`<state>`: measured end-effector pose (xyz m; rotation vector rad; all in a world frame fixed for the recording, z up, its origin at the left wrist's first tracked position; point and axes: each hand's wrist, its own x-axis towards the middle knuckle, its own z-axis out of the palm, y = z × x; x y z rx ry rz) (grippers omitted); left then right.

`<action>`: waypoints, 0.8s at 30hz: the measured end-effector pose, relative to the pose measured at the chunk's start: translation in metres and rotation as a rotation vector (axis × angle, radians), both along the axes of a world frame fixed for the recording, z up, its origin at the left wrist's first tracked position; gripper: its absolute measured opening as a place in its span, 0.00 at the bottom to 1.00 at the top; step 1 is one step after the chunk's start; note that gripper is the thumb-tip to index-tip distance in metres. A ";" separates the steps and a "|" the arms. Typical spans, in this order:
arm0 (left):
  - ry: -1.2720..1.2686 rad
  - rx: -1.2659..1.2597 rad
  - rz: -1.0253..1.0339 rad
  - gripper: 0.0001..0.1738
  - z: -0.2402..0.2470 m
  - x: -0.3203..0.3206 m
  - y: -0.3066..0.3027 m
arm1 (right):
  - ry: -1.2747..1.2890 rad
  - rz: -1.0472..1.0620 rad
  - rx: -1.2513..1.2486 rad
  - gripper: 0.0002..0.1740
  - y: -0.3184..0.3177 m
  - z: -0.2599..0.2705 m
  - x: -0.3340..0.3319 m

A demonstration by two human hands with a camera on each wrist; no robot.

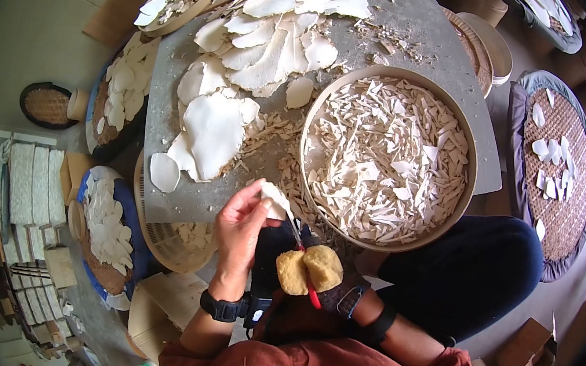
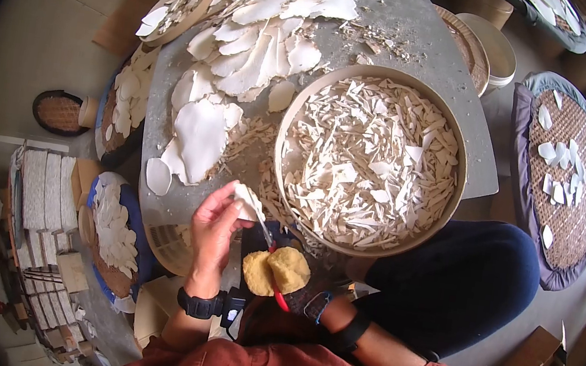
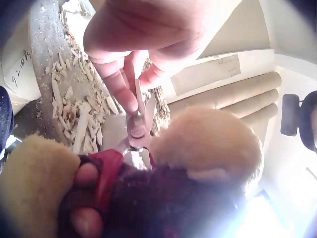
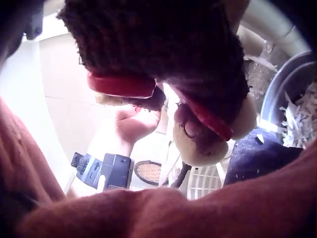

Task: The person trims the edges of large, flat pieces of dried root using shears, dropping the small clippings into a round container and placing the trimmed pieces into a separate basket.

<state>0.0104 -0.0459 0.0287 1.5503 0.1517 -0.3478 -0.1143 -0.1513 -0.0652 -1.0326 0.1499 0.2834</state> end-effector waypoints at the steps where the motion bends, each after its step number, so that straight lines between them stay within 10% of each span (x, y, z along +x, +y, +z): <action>1: 0.007 0.032 -0.010 0.20 0.001 -0.002 -0.002 | 0.021 0.006 0.012 0.16 0.001 -0.002 -0.001; 9: 0.080 0.023 -0.045 0.18 -0.001 0.005 -0.003 | -0.061 0.266 -0.072 0.26 -0.014 -0.028 -0.009; 14: 0.074 -0.039 -0.067 0.13 0.000 0.003 0.005 | -0.015 0.014 0.275 0.17 -0.005 -0.019 -0.010; 22: 0.057 0.075 -0.109 0.09 0.008 0.001 0.028 | -0.063 0.152 0.225 0.13 -0.038 0.046 0.012; 24: 0.020 0.224 -0.012 0.08 0.025 0.017 0.065 | -0.123 0.202 -0.108 0.13 -0.034 0.027 0.004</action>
